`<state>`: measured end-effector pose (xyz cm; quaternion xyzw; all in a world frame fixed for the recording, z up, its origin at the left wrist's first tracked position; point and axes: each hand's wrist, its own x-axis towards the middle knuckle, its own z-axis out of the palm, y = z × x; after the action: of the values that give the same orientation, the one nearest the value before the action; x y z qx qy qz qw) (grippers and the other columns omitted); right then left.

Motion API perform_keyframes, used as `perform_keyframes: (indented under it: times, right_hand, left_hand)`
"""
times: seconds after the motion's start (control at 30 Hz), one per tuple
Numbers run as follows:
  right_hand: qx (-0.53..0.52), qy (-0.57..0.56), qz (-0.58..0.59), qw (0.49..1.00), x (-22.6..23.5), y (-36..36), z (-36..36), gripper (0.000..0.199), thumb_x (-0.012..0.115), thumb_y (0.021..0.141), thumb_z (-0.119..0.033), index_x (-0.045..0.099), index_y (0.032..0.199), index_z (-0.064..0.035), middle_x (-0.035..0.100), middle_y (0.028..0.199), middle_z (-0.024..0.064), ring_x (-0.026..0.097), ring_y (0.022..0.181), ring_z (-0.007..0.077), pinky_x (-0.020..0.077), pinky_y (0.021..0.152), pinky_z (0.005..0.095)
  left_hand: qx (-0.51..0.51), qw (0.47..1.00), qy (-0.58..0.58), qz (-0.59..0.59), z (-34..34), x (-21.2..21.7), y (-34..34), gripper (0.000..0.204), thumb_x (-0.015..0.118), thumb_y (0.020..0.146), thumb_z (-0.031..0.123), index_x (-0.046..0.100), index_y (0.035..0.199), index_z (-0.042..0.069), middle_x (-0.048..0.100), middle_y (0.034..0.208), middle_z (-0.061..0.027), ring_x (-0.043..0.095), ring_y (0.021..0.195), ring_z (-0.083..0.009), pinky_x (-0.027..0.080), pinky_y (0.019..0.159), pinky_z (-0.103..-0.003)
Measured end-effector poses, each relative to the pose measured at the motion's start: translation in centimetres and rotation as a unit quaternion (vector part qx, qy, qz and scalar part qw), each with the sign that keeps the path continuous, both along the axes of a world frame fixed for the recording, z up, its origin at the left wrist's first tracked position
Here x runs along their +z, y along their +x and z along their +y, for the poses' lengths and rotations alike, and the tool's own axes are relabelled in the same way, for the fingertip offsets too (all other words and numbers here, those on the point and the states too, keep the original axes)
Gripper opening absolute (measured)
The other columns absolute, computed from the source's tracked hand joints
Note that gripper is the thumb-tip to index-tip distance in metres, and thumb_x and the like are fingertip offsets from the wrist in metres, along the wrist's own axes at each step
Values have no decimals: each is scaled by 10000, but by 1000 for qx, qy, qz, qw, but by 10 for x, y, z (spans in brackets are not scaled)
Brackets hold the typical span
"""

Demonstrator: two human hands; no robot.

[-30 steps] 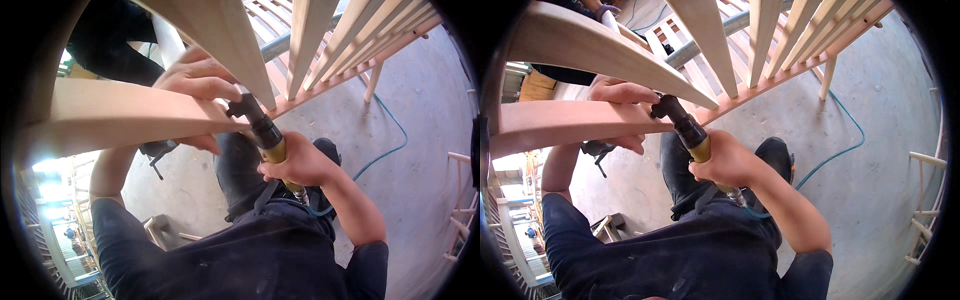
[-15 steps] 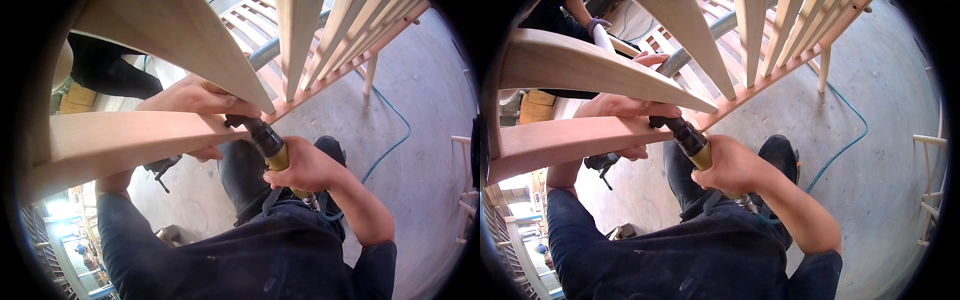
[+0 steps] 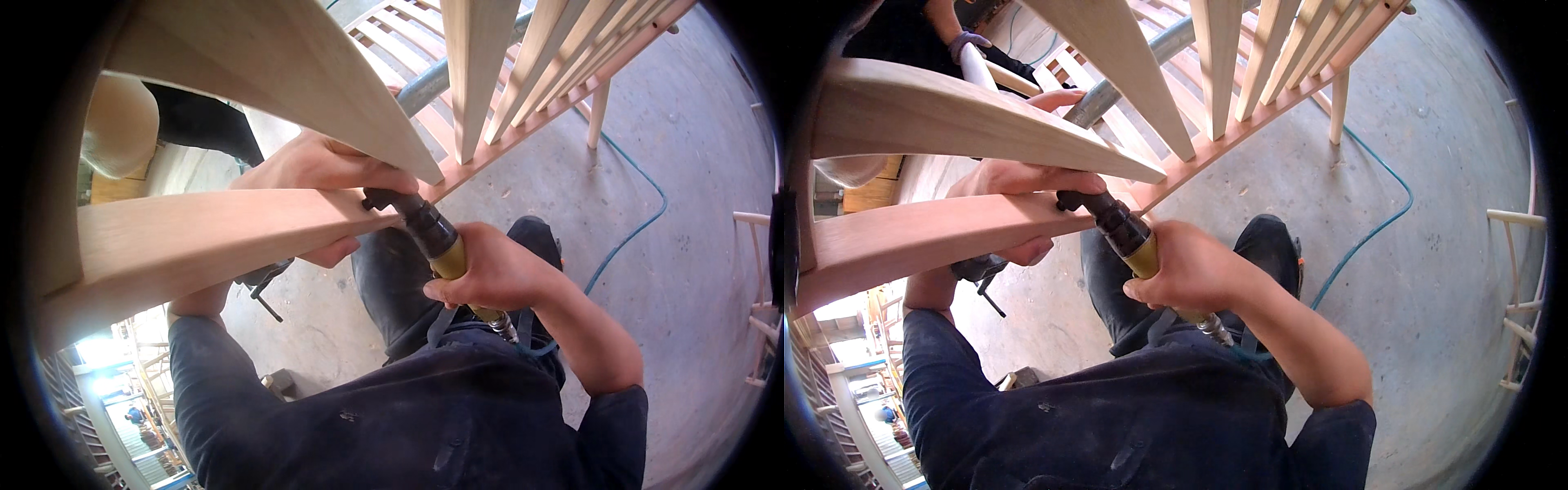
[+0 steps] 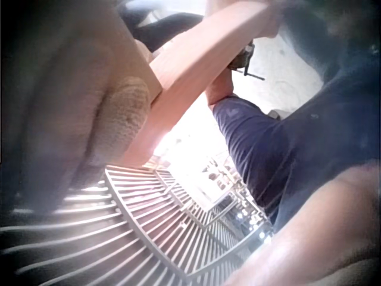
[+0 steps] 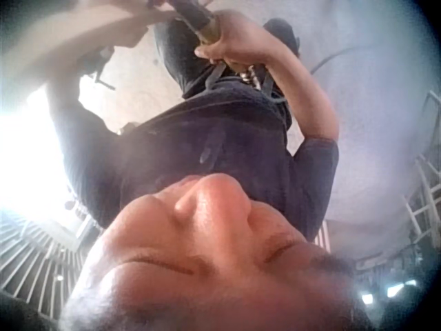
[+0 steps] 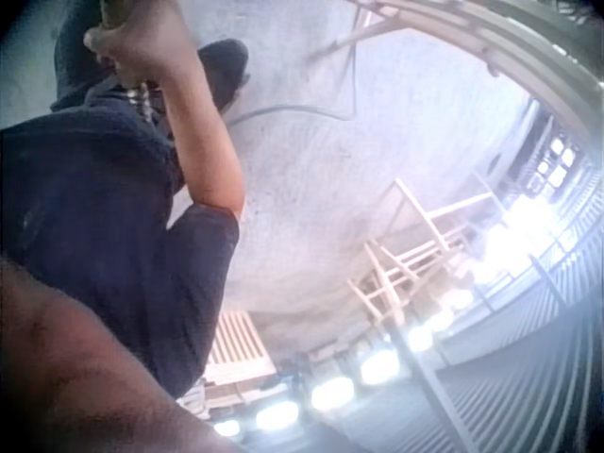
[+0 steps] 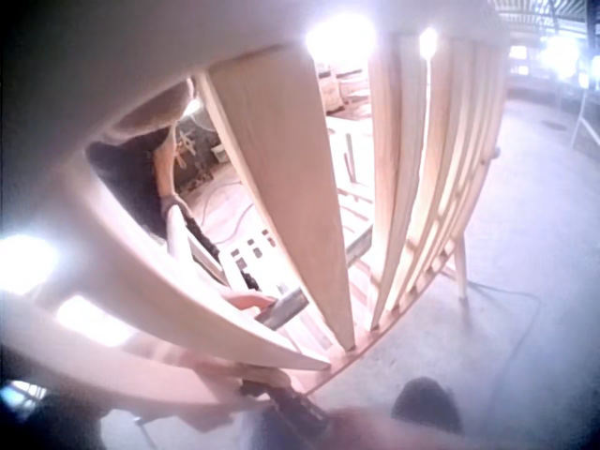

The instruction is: The person assembles wooden chairs by inserting screws into pre-drilled holes and using a pneumatic drill to fasten them. They handle the chair frame, align parts, and secure joints with screws and a drill, working on multiple chairs in a workshop.

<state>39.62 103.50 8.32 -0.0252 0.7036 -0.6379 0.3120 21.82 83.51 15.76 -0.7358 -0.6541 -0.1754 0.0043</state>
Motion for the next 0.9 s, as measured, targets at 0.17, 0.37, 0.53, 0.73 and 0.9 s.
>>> perform_keyframes:
  times: [0.17,0.37,0.53,0.73,0.9]
  right_hand:
    - [-14,27,49,998,-6,1,-1,297,822,775,-202,649,900,5,691,797,117,679,721,219,548,781,361]
    - [-22,50,51,997,-4,3,-2,333,834,752,-227,649,901,6,689,805,120,670,733,228,542,788,360]
    - [-16,29,71,997,-8,3,-1,343,830,753,-239,650,910,8,688,829,112,669,753,222,540,797,355]
    - [-18,-25,67,997,-15,4,-3,334,825,759,-223,651,927,8,694,848,97,666,761,198,540,791,343]
    - [-18,-14,77,997,-16,2,-2,325,822,762,-215,646,923,5,695,837,102,672,756,190,545,783,347]
  left_hand:
    - [10,999,-8,44,-6,-8,-9,325,742,853,515,778,1111,322,680,1257,6,436,1401,-316,352,1183,-506]
    - [-38,993,-76,80,-7,6,-21,281,729,905,485,775,1119,310,682,1250,4,455,1387,-256,338,1198,-491]
    - [16,996,-86,6,-14,2,-12,283,756,896,461,769,1128,299,666,1279,6,476,1372,-204,298,1233,-477]
    - [167,964,-110,-174,-26,-18,-3,391,708,894,555,767,1146,262,566,1432,4,448,1407,-192,283,1248,-442]
    - [72,992,-37,-99,-13,-9,9,379,725,898,504,754,1186,260,491,1507,-52,426,1429,-203,290,1248,-416]
